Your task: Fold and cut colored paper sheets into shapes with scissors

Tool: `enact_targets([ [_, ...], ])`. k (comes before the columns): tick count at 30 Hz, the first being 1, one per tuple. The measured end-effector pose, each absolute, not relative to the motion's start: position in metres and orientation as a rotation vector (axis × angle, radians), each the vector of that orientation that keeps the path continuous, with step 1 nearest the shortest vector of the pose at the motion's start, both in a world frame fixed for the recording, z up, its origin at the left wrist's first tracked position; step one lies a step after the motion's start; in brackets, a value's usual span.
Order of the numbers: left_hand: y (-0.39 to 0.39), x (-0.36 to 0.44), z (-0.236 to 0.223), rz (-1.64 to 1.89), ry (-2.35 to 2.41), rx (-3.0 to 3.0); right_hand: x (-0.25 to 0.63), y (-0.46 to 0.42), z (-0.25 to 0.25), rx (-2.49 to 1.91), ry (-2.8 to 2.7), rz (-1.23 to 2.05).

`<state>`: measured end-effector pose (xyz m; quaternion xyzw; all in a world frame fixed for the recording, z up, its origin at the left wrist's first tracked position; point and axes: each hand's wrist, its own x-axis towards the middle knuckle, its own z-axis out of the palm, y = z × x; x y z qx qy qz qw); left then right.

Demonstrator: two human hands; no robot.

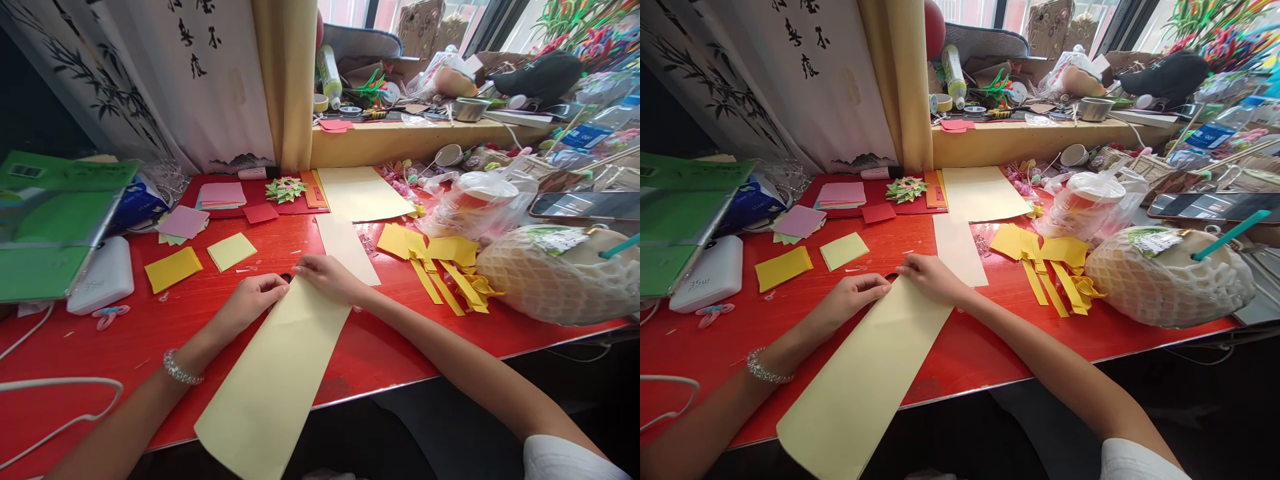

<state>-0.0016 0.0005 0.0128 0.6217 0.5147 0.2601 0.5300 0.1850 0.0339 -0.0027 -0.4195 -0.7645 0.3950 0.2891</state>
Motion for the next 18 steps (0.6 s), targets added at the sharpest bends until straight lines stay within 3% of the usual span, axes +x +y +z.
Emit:
enact_targets([
  [18, 0.005, -0.011, 0.023, 0.657, 1.246, 1.422, 0.233, 0.087, -0.001, -1.399, -2.031, 0.528],
])
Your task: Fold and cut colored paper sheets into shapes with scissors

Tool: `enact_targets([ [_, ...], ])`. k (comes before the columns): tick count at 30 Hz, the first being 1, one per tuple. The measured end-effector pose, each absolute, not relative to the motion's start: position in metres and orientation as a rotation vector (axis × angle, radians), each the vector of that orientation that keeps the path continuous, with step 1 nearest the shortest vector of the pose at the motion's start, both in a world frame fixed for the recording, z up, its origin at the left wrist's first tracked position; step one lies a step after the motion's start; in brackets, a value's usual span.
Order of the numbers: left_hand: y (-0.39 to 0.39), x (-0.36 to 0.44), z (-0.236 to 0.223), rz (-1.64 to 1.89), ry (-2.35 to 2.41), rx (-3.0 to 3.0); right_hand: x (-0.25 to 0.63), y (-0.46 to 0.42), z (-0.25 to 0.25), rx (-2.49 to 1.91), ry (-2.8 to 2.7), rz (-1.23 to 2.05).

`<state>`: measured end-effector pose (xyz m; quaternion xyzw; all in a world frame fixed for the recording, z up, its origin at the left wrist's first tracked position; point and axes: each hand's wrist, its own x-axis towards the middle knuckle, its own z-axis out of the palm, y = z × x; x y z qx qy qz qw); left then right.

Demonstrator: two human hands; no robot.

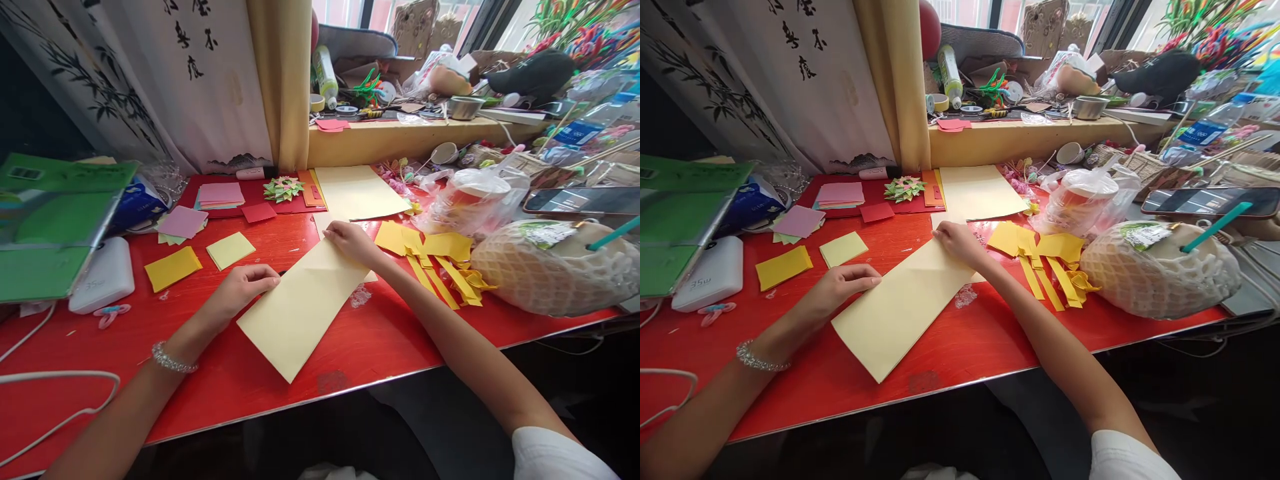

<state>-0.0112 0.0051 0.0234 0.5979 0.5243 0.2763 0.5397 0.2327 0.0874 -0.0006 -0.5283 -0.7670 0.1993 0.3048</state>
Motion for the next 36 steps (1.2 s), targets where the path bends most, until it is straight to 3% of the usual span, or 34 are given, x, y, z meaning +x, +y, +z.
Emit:
enact_targets([
  [16, 0.016, -0.03, 0.031, 0.547, 1.119, 1.633, 0.261, 0.104, -0.006, -1.48, -1.848, 0.405],
  [21, 0.011, -0.04, 0.037, 0.41, 0.916, 1.664, 0.265, 0.106, -0.009, -1.457, -1.782, 0.371],
  [24, 0.009, -0.043, 0.037, 0.504, 0.806, 1.637, 0.27, 0.108, -0.008, -1.431, -1.721, 0.447],
  [29, 0.016, -0.033, 0.024, 0.85, 1.096, 1.464, 0.272, 0.104, 0.002, -1.342, -1.521, 0.57],
  [36, 0.026, -0.021, 0.005, 0.851, 1.382, 1.366, 0.268, 0.099, 0.007, -1.152, -1.156, 0.841],
])
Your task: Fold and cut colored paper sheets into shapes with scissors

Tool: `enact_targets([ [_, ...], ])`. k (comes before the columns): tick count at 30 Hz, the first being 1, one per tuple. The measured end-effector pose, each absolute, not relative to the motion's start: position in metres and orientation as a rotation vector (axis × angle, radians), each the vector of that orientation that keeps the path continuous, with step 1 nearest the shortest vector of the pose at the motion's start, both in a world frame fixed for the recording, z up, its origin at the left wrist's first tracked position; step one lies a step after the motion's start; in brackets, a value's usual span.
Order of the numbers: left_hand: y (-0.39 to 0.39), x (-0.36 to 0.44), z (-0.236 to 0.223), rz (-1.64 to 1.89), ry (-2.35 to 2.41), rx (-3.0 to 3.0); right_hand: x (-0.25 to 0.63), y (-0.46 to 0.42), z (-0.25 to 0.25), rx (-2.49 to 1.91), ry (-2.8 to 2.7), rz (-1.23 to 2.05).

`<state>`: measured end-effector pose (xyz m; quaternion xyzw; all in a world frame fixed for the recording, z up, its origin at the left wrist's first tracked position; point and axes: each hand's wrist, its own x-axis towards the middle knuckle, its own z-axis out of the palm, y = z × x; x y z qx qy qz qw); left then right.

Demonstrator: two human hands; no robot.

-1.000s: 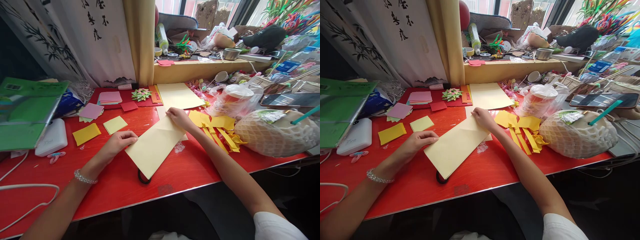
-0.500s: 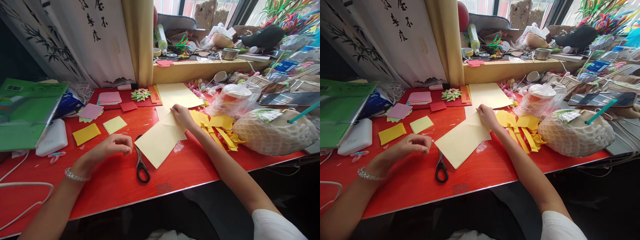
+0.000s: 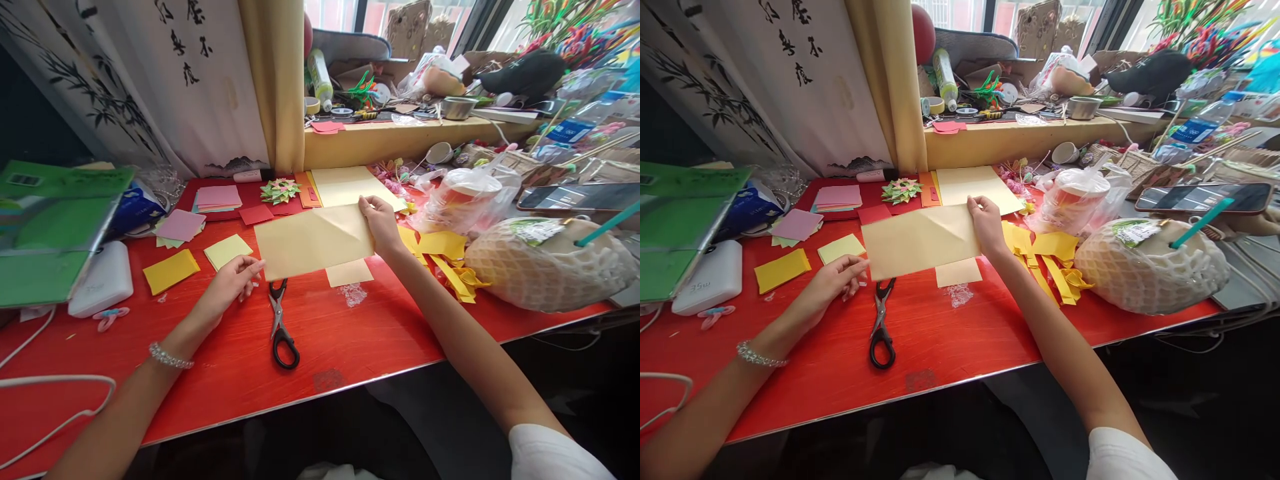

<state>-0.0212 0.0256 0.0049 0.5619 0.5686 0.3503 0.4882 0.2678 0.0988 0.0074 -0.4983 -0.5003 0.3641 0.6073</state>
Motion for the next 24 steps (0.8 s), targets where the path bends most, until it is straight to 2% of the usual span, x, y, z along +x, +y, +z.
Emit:
enact_targets([
  [5, 0.02, -0.017, 0.01, 0.833, 1.319, 1.345, 0.259, 0.094, 0.007, -1.115, -1.065, 0.892],
  [10, 0.02, -0.021, 0.01, 0.983, 1.298, 1.284, 0.252, 0.086, 0.013, -1.101, -1.108, 1.085],
  [20, 0.026, -0.027, 0.008, 1.3, 1.346, 1.267, 0.258, 0.08, 0.02, -1.243, -1.507, 1.365],
  [24, 0.023, -0.027, 0.017, 1.304, 1.261, 1.225, 0.257, 0.068, 0.034, -1.13, -1.816, 1.667],
])
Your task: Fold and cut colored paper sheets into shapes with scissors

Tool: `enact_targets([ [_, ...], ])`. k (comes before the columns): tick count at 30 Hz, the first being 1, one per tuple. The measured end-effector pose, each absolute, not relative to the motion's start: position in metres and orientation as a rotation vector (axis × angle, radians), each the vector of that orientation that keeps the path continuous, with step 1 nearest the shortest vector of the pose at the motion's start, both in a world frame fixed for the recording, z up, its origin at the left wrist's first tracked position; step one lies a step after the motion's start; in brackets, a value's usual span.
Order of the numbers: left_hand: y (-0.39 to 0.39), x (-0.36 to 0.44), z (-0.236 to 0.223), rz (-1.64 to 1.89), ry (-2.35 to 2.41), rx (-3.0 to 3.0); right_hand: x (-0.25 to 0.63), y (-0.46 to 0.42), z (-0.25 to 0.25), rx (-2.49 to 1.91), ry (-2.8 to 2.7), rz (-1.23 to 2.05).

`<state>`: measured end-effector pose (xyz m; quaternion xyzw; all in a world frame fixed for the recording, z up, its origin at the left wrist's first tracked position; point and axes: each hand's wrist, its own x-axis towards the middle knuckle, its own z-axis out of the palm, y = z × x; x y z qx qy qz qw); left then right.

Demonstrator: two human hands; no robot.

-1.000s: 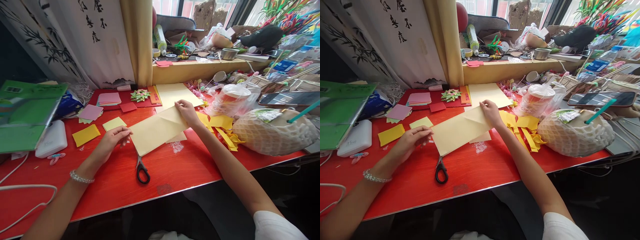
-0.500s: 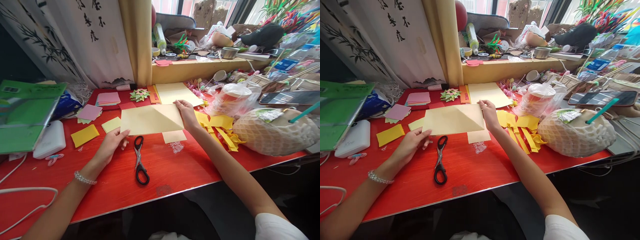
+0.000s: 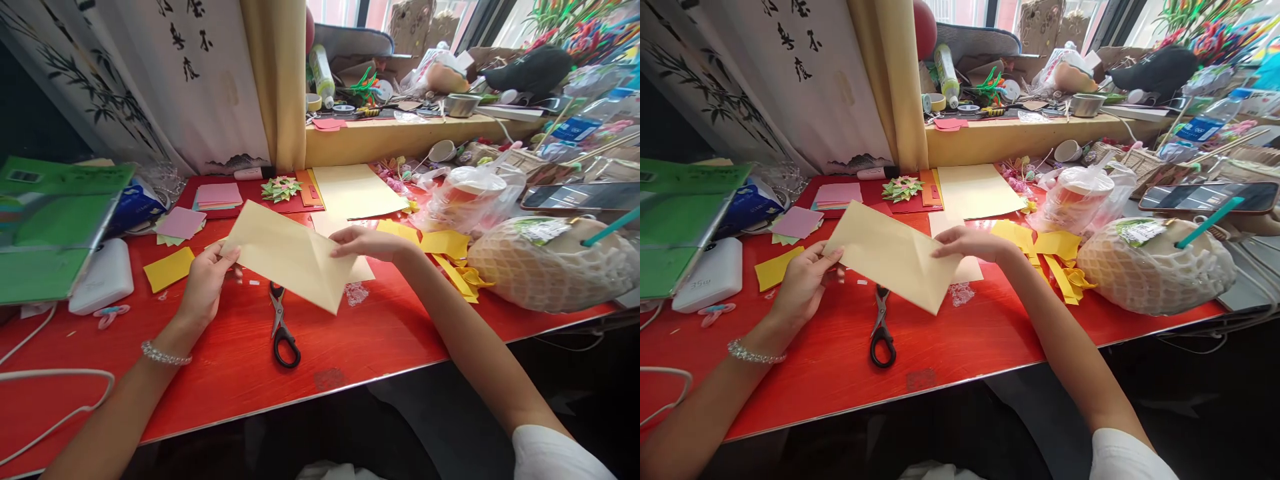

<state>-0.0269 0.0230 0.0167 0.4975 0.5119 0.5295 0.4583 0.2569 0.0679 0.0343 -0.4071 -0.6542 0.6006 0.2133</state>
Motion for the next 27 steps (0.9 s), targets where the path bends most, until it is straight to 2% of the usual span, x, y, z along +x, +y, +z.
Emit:
enact_targets([
  [4, 0.018, -0.023, 0.02, 1.076, 1.165, 1.271, 0.236, 0.054, 0.033, -0.954, -1.76, 1.796],
  [7, 0.018, -0.019, 0.017, 1.12, 1.237, 1.31, 0.217, 0.047, 0.024, -0.894, -1.602, 1.851],
  [11, 0.021, -0.021, 0.014, 1.153, 1.44, 1.3, 0.206, 0.044, 0.014, -0.908, -1.37, 1.779],
  [17, 0.02, -0.023, 0.015, 1.097, 1.305, 1.271, 0.201, 0.038, 0.003, -1.074, -1.386, 1.757],
  [21, 0.021, -0.024, 0.014, 1.107, 1.327, 1.311, 0.196, 0.031, 0.003, -1.162, -1.466, 1.585],
  [27, 0.018, -0.022, 0.017, 1.0, 1.291, 1.301, 0.197, 0.032, 0.01, -1.0, -1.436, 1.472],
])
